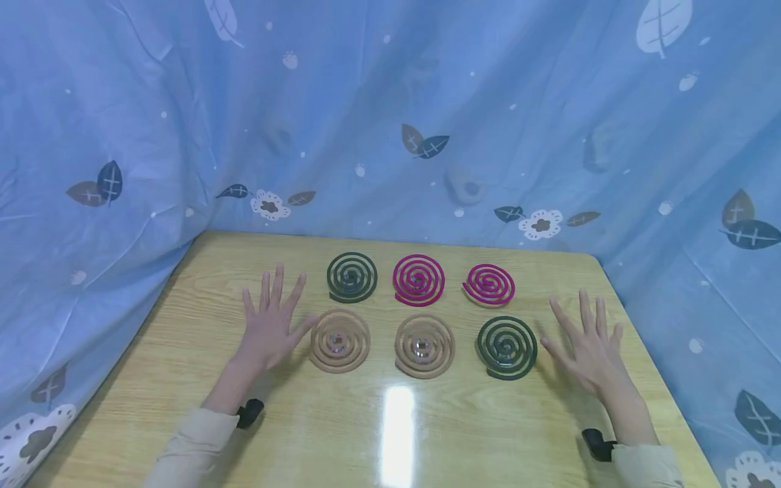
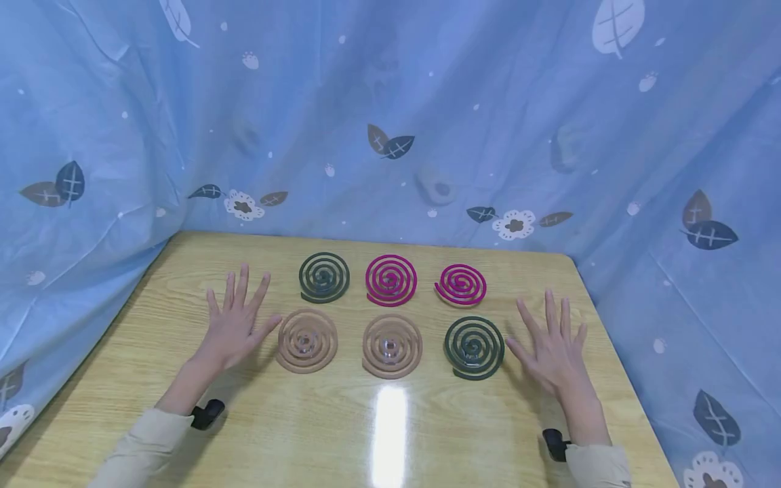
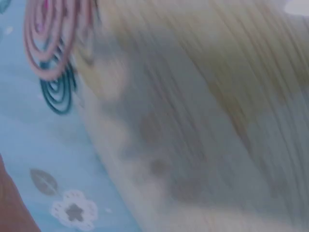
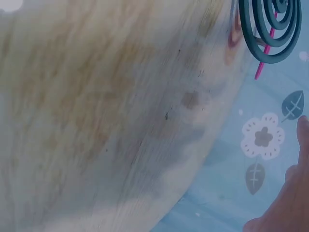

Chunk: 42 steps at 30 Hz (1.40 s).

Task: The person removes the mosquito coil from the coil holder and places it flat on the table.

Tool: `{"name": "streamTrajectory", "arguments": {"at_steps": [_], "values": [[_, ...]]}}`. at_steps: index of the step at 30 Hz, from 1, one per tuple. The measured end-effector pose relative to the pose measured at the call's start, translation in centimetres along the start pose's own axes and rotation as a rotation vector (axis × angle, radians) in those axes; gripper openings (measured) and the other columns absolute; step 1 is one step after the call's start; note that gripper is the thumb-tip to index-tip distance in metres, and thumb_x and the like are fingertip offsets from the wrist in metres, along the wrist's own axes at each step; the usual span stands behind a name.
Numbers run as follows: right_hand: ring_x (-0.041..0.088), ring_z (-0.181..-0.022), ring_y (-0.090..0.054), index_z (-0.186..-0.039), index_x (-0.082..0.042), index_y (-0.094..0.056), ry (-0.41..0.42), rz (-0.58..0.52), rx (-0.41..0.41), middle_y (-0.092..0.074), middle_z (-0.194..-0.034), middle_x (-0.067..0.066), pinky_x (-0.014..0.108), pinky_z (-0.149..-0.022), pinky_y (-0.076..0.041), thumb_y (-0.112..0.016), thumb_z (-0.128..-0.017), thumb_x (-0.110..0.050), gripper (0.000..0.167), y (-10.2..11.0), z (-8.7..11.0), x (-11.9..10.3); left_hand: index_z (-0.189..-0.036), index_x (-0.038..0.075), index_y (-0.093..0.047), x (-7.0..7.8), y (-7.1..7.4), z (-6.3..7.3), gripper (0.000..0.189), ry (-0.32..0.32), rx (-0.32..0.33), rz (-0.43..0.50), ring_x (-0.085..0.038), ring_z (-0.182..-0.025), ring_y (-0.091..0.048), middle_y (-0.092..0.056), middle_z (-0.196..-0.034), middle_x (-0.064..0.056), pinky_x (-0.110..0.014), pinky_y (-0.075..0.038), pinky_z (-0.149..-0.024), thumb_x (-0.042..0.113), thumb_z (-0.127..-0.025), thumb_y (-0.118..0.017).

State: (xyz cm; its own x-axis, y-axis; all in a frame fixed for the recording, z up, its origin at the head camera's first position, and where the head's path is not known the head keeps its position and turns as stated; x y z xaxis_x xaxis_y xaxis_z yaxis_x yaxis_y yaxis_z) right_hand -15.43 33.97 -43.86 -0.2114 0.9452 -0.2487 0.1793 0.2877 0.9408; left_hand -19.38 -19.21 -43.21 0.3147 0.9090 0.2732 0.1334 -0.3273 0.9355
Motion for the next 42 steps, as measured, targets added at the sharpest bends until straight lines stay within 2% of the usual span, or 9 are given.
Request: {"name": "streamTrajectory", "arguments": {"at_steps": [12, 15, 21, 27, 30, 36, 39, 40, 42], "values": [[0.039, -0.142, 0.017, -0.155, -0.025, -0.013, 0.028, -0.071, -0.018, 0.011, -0.16, 0.01, 0.082, -0.098, 0.006, -0.052, -0.096, -0.04, 0.072, 0.3, 1.4, -1.3, -0.155, 0.028, -0.004, 6.7, -0.4, -0.7, 0.081, -0.131, -0.046, 0.168, -0.032, -0.144, 0.016, 0.019, -0.159, -0.003, -0.069, 0.009, -0.11, 0.039, -0.094, -0.056], [0.036, -0.143, 0.017, -0.155, -0.023, -0.013, 0.033, -0.109, -0.022, 0.009, -0.16, 0.008, 0.081, -0.099, 0.007, -0.052, -0.097, -0.036, 0.071, 0.1, 1.7, -1.8, -0.155, 0.029, -0.004, 7.9, -0.5, -1.1, 0.079, -0.168, -0.029, 0.223, -0.033, -0.145, 0.009, 0.012, -0.16, -0.001, -0.067, 0.005, -0.112, 0.038, -0.095, -0.055], [0.034, -0.144, 0.014, -0.155, -0.019, -0.016, 0.027, -0.233, -0.039, 0.002, -0.161, 0.009, 0.076, -0.105, 0.007, -0.051, -0.098, -0.029, 0.067, -0.4, 2.6, -2.5, -0.154, 0.021, -0.018, 11.3, -1.6, -1.4, 0.071, -0.256, -0.016, 0.341, -0.034, -0.145, -0.008, -0.007, -0.161, -0.007, -0.059, -0.011, -0.115, 0.031, -0.096, -0.058], [0.033, -0.145, 0.01, -0.154, -0.018, -0.021, 0.035, -0.381, -0.013, -0.007, -0.16, 0.013, 0.072, -0.108, 0.004, -0.052, -0.098, -0.017, 0.064, -0.4, 3.2, -2.7, -0.154, 0.022, -0.018, 14.6, -3.0, -1.6, 0.072, -0.315, -0.063, 0.485, -0.032, -0.145, -0.011, -0.007, -0.161, 0.003, -0.062, -0.025, -0.109, 0.026, -0.096, -0.059], [0.03, -0.146, 0.007, -0.153, -0.018, -0.025, 0.035, -0.448, -0.001, -0.013, -0.159, 0.014, 0.074, -0.108, 0.003, -0.052, -0.097, -0.012, 0.062, -0.4, 3.4, -2.8, -0.154, 0.025, -0.017, 16.0, -3.8, -1.8, 0.07, -0.345, -0.079, 0.541, -0.028, -0.144, -0.018, -0.01, -0.16, 0.005, -0.058, -0.029, -0.11, 0.028, -0.097, -0.057], [0.013, -0.146, -0.004, -0.15, -0.014, -0.034, 0.036, -0.58, 0.019, -0.026, -0.154, 0.018, 0.077, -0.105, -0.003, -0.046, -0.098, -0.005, 0.054, -0.2, 3.6, -2.8, -0.153, 0.017, -0.025, 18.6, -5.3, -2.2, 0.064, -0.428, -0.093, 0.665, -0.028, -0.135, -0.038, -0.03, -0.155, -0.008, -0.047, -0.03, -0.114, 0.022, -0.097, -0.056], [0.004, -0.144, -0.008, -0.149, -0.014, -0.034, 0.017, -0.664, -0.014, -0.028, -0.154, 0.016, 0.052, -0.119, -0.008, -0.041, -0.1, -0.004, 0.05, -0.2, 3.7, -2.6, -0.151, 0.011, -0.029, 20.0, -6.2, -2.3, 0.061, -0.433, -0.126, 0.738, -0.025, -0.113, -0.056, -0.038, -0.15, -0.011, -0.04, -0.046, -0.102, 0.018, -0.097, -0.057], [0.002, -0.143, -0.01, -0.149, -0.014, -0.034, 0.011, -0.693, -0.035, -0.028, -0.154, 0.015, 0.039, -0.12, -0.011, -0.039, -0.101, -0.004, 0.049, -0.2, 3.7, -2.6, -0.151, 0.011, -0.029, 20.5, -6.5, -2.3, 0.061, -0.428, -0.145, 0.769, -0.023, -0.096, -0.06, -0.042, -0.147, -0.013, -0.036, -0.051, -0.094, 0.017, -0.097, -0.057], [-0.001, -0.141, -0.015, -0.149, -0.013, -0.034, 0.01, -0.75, -0.081, -0.028, -0.155, 0.012, 0.015, -0.114, -0.017, -0.035, -0.103, -0.005, 0.047, -0.2, 3.7, -2.4, -0.151, 0.012, -0.03, 21.4, -7.2, -2.2, 0.06, -0.395, -0.2, 0.833, -0.019, -0.102, -0.059, -0.043, -0.146, -0.011, -0.029, -0.051, -0.094, 0.019, -0.097, -0.057]]}}
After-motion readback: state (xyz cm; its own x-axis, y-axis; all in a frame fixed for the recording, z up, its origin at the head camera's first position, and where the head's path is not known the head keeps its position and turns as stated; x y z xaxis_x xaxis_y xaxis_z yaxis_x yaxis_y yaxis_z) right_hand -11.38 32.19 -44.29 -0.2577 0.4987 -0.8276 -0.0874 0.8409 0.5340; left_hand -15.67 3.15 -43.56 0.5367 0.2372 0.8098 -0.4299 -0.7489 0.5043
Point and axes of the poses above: each hand's wrist, its own z-axis away from the middle knuckle, its own y-axis out of the back of the hand, x = y × z, the point moved 4 cm from there along -z, towards the middle knuckle
